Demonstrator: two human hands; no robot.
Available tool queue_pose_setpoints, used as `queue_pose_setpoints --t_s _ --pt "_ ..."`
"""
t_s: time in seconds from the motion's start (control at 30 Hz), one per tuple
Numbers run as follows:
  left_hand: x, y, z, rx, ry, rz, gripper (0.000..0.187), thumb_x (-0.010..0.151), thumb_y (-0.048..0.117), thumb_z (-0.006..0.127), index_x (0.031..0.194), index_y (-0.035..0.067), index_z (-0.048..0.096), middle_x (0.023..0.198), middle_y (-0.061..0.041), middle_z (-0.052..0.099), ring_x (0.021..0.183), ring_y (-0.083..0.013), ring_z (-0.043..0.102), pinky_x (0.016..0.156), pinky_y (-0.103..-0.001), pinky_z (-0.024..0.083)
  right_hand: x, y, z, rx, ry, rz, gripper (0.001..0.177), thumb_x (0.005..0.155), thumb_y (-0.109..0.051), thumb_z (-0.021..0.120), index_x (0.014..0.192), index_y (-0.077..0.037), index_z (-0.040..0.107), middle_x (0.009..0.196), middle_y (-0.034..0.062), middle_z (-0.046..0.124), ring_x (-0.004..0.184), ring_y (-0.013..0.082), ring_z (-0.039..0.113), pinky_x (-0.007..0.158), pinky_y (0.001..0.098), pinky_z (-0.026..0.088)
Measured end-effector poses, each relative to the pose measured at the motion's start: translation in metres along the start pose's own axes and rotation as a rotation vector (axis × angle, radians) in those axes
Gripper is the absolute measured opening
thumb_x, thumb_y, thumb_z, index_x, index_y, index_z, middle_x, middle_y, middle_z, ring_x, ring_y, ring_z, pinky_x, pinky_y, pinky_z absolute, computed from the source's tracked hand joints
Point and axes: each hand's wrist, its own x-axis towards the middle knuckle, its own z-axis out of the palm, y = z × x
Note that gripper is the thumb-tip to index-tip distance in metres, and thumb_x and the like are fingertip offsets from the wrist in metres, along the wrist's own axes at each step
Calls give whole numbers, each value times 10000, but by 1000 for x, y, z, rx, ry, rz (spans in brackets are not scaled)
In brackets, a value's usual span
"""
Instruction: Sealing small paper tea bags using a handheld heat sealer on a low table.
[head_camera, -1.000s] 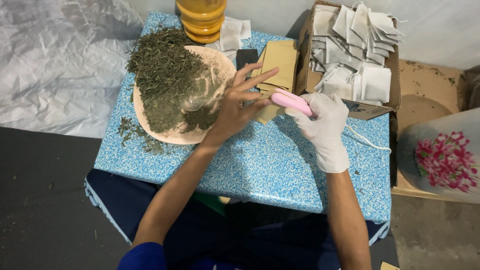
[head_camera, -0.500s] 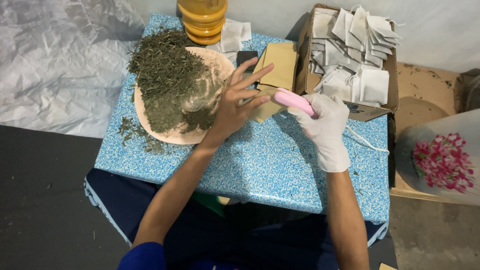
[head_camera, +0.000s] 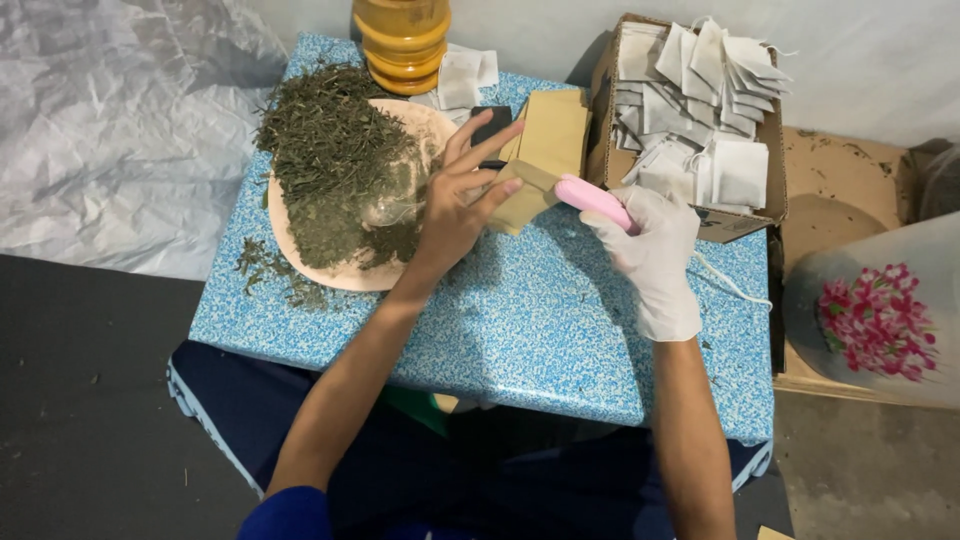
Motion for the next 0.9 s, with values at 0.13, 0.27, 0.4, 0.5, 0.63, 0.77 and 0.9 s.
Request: queue_pose_setpoints --t_s 0.13,0.27,0.4,0.5,0.63,0.77,0.9 --pt "-1 -1 1 8 -2 -1 272 1050 328 726 954 96 832 1562 -72 630 1592 -367 338 1343 -637 157 -6 19 -2 26 0 -14 432 946 -453 891 1008 -49 749 797 182 670 712 343 625 737 404 477" --pt "-1 -6 1 -35 0 -8 223 1033 265 750 929 88 838 1549 -66 641 1588 -354 340 1338 -611 154 -3 16 -5 -14 14 6 437 919 -512 913 1010 -103 790 797 126 686 715 303 647 703 372 479" --pt "0 -1 -2 -70 12 -68 211 1027 257 747 949 82 835 1541 -74 642 1587 -343 335 1342 -605 136 -5 27 1 -30 41 -10 429 884 -517 948 1011 -133 805 807 86 688 727 271 643 727 367 487" --pt "-1 -5 0 -65 37 -37 175 1019 198 765 935 63 837 1516 -84 663 1569 -332 370 1328 -562 179 -5 26 -1 -50 52 -57 475 926 -581 874 1012 -122 788 794 101 680 717 296 637 747 368 493" --pt "-2 10 -7 -134 76 -80 170 1050 221 727 1055 86 830 1502 -85 669 1566 -329 370 1335 -561 157 -18 32 4 9 106 -47 470 934 -576 859 1020 -117 807 794 125 676 731 299 628 772 390 495" --pt "2 -5 -3 -156 135 -35 177 1033 189 746 1005 29 818 1403 -134 705 1472 -340 471 1287 -542 248 -14 35 -4 -89 199 -163 597 999 -631 758 1044 -36 732 844 202 657 764 419 630 801 462 503" --pt "-10 -12 12 -237 108 -58 129 1004 119 787 948 3 791 1165 -139 754 1192 -267 680 1124 -450 462 -20 32 2 -157 267 -172 724 946 -751 717 1127 -50 743 866 167 683 798 386 673 804 460 538"
